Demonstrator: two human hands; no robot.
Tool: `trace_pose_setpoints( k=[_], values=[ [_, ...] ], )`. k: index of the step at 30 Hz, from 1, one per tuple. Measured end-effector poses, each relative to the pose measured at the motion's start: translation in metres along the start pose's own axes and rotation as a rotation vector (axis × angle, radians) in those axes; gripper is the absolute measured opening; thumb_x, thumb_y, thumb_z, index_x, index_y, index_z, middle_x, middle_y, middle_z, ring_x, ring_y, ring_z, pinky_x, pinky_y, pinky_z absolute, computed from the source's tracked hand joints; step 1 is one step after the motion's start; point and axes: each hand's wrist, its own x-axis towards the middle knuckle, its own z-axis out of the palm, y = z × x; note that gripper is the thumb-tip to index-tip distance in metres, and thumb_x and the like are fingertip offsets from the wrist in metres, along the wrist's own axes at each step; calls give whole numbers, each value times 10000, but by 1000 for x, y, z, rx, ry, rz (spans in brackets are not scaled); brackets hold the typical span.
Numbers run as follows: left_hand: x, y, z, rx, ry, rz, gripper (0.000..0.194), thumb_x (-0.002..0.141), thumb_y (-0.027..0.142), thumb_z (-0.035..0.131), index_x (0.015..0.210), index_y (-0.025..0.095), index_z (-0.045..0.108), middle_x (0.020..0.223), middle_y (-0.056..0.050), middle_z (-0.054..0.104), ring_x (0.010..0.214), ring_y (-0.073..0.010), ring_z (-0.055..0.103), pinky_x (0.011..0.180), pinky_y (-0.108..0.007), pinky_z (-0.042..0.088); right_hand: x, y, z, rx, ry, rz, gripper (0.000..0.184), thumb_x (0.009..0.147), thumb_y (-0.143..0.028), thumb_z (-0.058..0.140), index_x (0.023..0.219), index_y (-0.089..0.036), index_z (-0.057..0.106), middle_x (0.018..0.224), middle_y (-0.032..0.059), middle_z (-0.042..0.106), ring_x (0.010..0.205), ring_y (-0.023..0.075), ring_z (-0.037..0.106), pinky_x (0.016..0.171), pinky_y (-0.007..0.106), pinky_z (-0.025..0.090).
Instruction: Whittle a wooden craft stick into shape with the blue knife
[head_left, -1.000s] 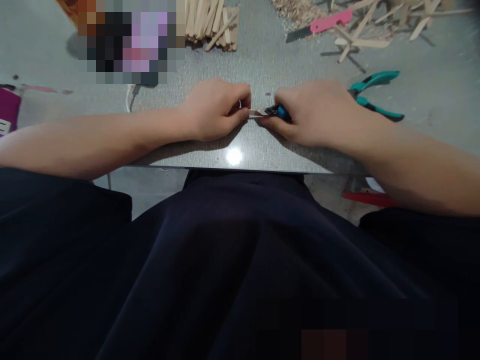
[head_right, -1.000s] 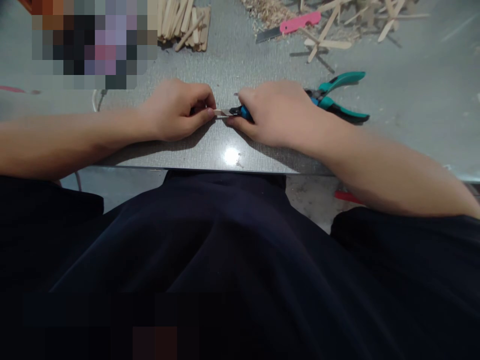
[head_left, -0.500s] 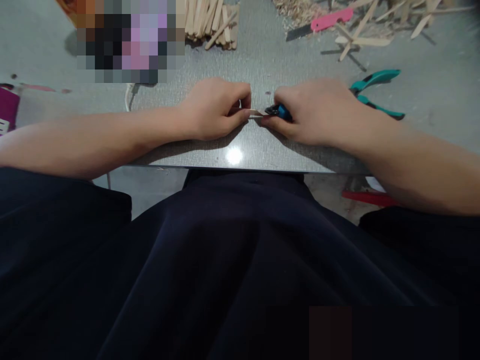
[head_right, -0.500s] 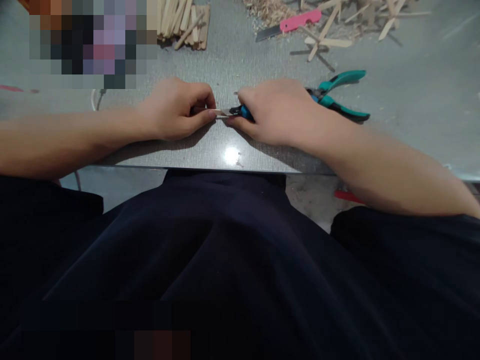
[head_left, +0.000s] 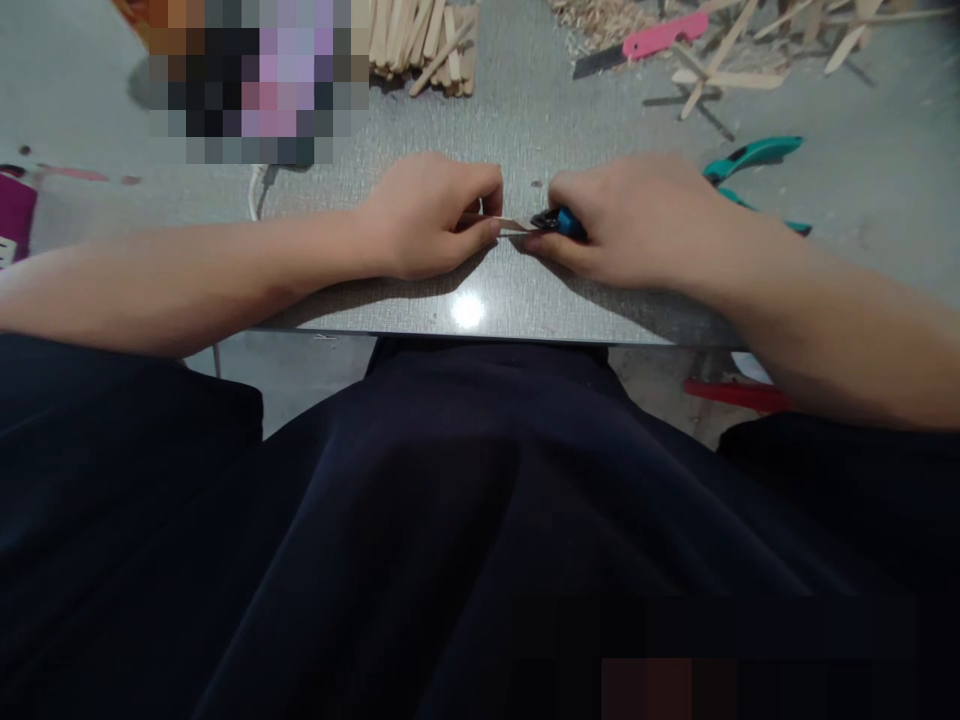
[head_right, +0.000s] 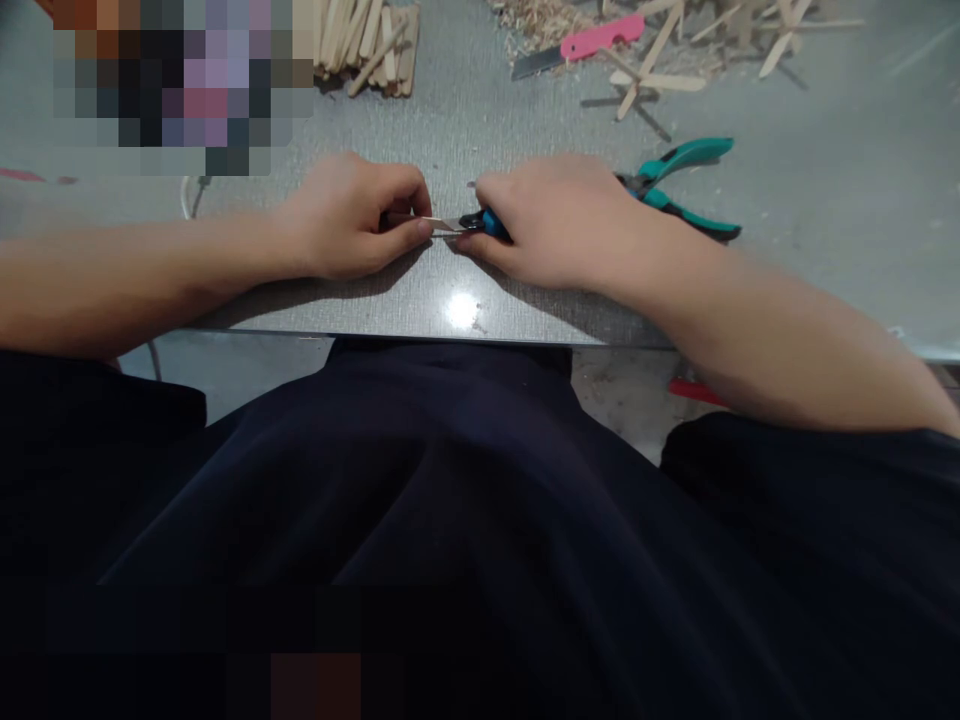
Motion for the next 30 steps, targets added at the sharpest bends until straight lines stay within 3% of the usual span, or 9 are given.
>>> trace_pose_setpoints(
  k=[8,11,16,22,26,30],
  values=[
    [0,-1,0,-8,9,43,570,1096,719,540,1434,443,908,864,-50,849,1038,-430,723,989,-609,514,1,6,4,77,-2,-8,730,1226,-899,389,1516,-349,771,998,193,798,919,406,689,790,493,395],
    [0,-1,-1,-2,-24,6,618,1083,746,546,1476,435,908,866,-64,847,1092,-463,726,1030,-651,510,1,8,6,69,9,-17,736,1225,-909,360,1574,-408,772,979,174,826,945,437,704,801,517,430],
    [0,-3,0,-16,-8,27,599,1097,721,527,1477,445,899,842,-57,823,1146,-445,752,1075,-618,556,3,12,9,35,13,-18,725,1244,-872,407,1496,-301,774,1044,206,814,896,394,671,791,502,413],
    [0,3,-2,7,-17,-9,566,1055,725,561,1400,447,914,865,-48,814,1133,-446,819,1055,-606,611,3,15,9,57,15,-31,788,1203,-960,408,1502,-328,772,973,179,762,949,404,675,827,488,444],
    [0,2,-2,18,-8,18,584,1062,711,552,1429,436,912,864,-55,836,1079,-439,788,1032,-608,591,2,15,9,95,28,-39,795,1193,-962,437,1532,-335,788,929,179,752,1011,445,722,860,515,500],
    [-1,-4,0,-17,-10,44,631,1098,702,528,1523,415,896,861,-62,851,1155,-469,776,1100,-620,555,1,13,8,48,14,-35,821,1202,-957,369,1569,-345,775,962,189,778,971,444,715,812,519,477]
  ],
)
